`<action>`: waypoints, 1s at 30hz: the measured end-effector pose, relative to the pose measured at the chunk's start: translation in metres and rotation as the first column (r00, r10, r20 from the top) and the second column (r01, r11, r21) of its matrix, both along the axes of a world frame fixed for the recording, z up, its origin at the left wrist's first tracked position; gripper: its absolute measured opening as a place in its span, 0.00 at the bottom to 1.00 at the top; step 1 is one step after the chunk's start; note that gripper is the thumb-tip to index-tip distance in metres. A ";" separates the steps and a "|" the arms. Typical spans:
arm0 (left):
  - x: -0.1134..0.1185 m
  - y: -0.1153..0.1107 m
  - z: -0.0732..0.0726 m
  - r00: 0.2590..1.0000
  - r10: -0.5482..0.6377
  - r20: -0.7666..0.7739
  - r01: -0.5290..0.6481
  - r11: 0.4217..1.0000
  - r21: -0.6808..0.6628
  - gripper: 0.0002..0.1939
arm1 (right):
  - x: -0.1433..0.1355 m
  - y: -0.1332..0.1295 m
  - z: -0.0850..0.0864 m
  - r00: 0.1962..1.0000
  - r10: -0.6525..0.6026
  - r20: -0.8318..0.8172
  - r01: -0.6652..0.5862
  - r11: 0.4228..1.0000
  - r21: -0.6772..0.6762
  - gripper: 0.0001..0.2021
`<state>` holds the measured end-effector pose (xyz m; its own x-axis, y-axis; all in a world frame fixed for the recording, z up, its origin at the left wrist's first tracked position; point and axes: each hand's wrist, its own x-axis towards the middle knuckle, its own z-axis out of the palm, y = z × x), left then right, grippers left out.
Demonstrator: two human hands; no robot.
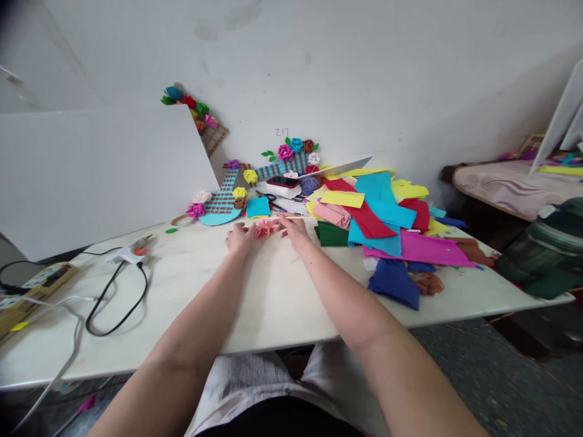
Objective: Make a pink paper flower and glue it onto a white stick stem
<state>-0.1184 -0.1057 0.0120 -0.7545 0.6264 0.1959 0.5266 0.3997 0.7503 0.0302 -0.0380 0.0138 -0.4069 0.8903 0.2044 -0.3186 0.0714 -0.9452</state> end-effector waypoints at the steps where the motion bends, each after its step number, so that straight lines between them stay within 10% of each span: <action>1: -0.001 0.001 -0.001 1.000 -0.006 -0.016 0.006 1.000 -0.013 0.21 | -0.001 0.000 0.000 1.000 0.000 -0.002 0.000 1.000 0.012 0.18; 11: 0.000 0.004 0.002 0.999 0.002 -0.038 -0.004 0.999 -0.045 0.16 | 0.001 0.000 -0.003 0.977 -0.121 0.174 0.072 0.961 0.267 0.15; 16: -0.007 0.004 -0.003 0.997 -0.050 -0.059 0.048 0.998 -0.050 0.14 | 0.004 -0.010 -0.002 0.811 -0.356 0.465 -0.089 0.710 0.698 0.13; 21: -0.013 -0.001 -0.002 0.997 -0.074 0.016 0.074 0.997 -0.019 0.13 | 0.004 -0.017 0.006 0.664 -0.453 0.595 -0.374 0.488 0.788 0.26; 25: -0.019 -0.007 0.001 0.996 -0.074 0.040 0.075 0.997 -0.022 0.14 | 0.009 -0.013 0.010 0.669 -0.397 0.628 -0.361 0.564 0.742 0.27; 30: -0.028 -0.009 -0.002 0.989 -0.132 0.072 0.130 0.991 0.026 0.15 | 0.009 -0.005 0.006 0.869 -0.186 0.458 -0.210 0.700 0.682 0.19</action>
